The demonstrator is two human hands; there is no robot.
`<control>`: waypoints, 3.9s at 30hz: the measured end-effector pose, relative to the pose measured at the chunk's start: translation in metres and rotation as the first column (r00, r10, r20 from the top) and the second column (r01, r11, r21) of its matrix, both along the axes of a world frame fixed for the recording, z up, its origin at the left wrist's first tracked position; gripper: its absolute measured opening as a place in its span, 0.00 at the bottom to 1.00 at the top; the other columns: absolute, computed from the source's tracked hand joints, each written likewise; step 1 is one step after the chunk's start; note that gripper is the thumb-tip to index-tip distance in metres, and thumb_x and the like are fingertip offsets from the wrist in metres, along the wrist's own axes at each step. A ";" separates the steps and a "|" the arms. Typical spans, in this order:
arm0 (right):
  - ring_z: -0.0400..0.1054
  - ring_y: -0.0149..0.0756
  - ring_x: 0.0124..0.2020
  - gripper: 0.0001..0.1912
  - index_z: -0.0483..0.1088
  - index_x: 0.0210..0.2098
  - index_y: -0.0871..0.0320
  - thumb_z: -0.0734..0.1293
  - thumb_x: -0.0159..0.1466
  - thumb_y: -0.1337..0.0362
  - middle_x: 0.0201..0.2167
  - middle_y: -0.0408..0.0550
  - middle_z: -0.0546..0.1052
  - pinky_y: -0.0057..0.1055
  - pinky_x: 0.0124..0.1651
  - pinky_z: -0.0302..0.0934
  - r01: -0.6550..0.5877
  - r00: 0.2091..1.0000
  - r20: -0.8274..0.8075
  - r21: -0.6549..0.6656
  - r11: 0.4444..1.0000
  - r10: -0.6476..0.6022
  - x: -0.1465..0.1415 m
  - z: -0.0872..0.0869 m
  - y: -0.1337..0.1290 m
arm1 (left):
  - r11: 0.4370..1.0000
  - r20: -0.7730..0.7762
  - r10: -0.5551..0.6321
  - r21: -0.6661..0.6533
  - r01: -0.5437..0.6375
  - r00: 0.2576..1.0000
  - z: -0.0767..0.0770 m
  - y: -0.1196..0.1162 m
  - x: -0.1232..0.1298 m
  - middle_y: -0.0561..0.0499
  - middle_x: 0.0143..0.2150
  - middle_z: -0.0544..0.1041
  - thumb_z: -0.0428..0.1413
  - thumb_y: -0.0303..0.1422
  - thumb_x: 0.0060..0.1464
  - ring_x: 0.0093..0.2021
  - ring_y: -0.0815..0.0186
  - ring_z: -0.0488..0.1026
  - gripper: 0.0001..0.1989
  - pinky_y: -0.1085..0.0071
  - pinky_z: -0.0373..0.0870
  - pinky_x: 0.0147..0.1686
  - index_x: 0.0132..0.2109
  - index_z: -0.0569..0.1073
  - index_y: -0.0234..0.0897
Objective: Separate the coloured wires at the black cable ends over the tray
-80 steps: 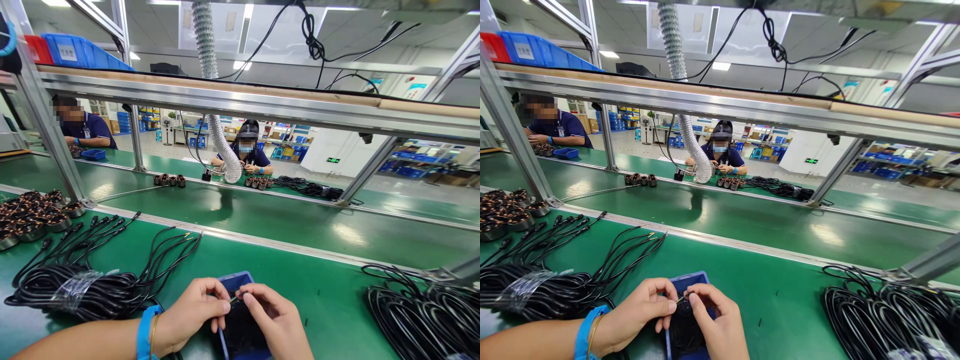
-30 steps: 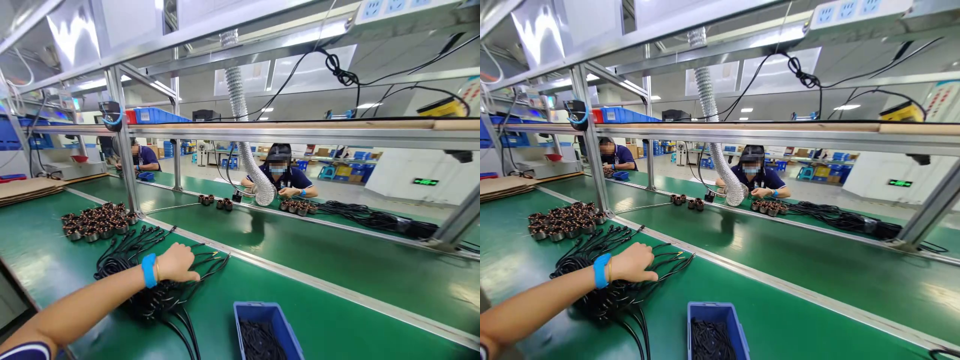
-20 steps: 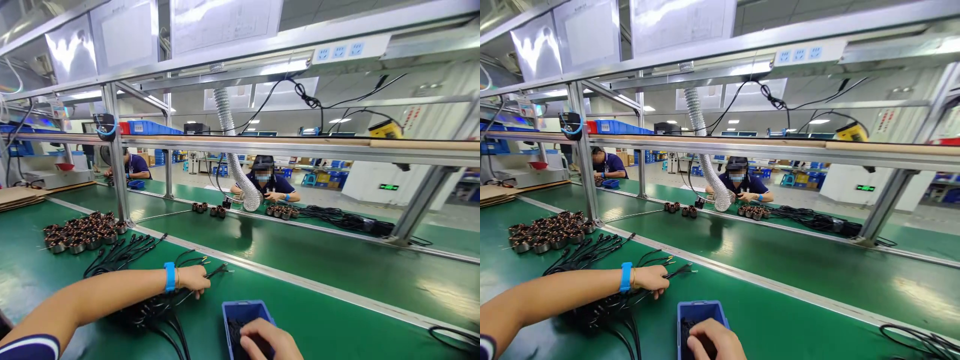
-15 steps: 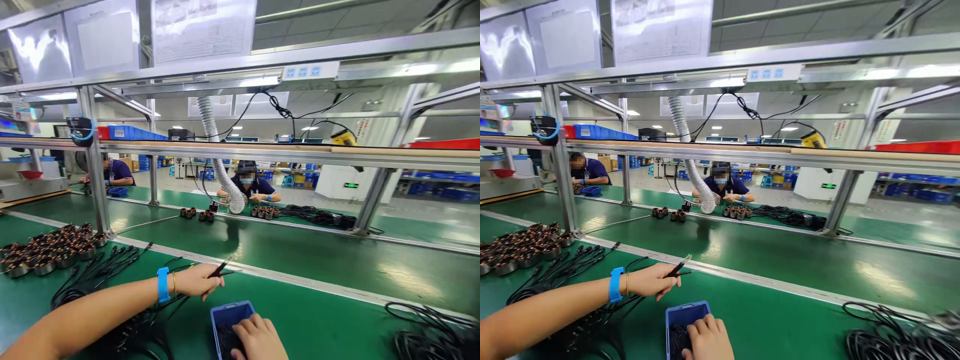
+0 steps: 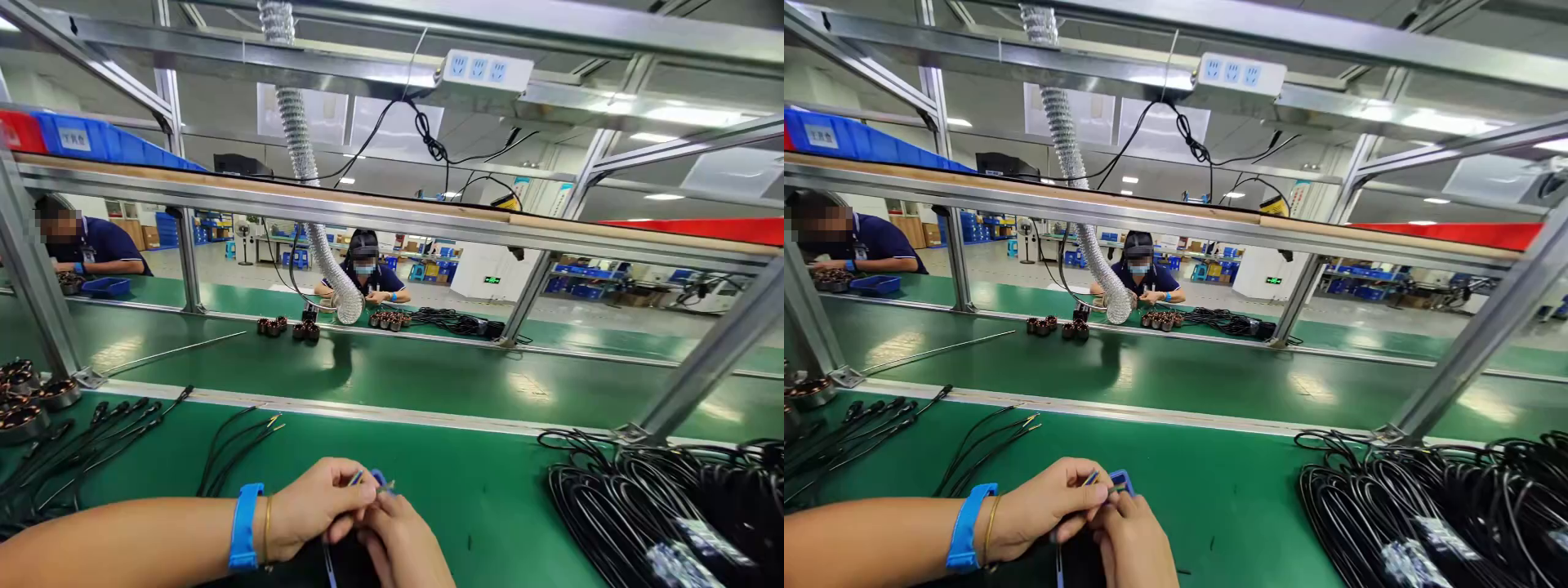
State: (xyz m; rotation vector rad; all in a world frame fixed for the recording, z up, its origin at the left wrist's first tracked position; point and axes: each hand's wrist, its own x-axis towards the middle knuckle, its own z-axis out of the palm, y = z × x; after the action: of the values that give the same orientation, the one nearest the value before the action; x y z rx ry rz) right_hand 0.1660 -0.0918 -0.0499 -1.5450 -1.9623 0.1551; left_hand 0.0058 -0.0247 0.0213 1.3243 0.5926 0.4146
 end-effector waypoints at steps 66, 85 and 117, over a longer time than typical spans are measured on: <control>0.72 0.30 0.26 0.06 0.77 0.32 0.54 0.69 0.64 0.60 0.30 0.45 0.78 0.21 0.29 0.68 -0.037 0.835 -0.545 0.091 0.995 0.081 0.002 0.042 -0.020 | 0.987 -0.078 0.128 0.111 -0.119 0.989 -0.013 -0.012 -0.015 0.58 0.22 0.66 0.61 0.41 0.48 0.19 0.74 0.63 0.14 0.76 0.58 0.20 0.35 0.73 0.34; 0.77 0.36 0.30 0.05 0.78 0.32 0.55 0.70 0.62 0.62 0.32 0.48 0.80 0.23 0.31 0.72 0.000 0.884 -0.461 0.151 0.989 0.070 0.014 0.049 -0.019 | 0.985 -0.051 0.156 0.086 -0.152 0.986 -0.003 -0.013 -0.016 0.61 0.18 0.63 0.61 0.40 0.48 0.19 0.74 0.59 0.13 0.75 0.55 0.21 0.31 0.71 0.34; 0.78 0.37 0.34 0.07 0.77 0.38 0.54 0.67 0.63 0.69 0.34 0.47 0.82 0.27 0.37 0.74 0.051 0.954 -0.293 0.352 0.935 0.058 0.012 0.042 -0.020 | 0.989 -0.076 0.145 0.052 -0.141 0.987 -0.010 -0.014 -0.017 0.59 0.21 0.66 0.64 0.44 0.45 0.19 0.76 0.61 0.17 0.76 0.57 0.20 0.30 0.72 0.33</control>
State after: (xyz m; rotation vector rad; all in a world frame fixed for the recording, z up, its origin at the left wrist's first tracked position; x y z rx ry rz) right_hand 0.1779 -0.1114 -0.0079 -1.2029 -1.6466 0.0282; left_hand -0.0108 -0.0388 0.0117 1.3518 0.7517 0.4966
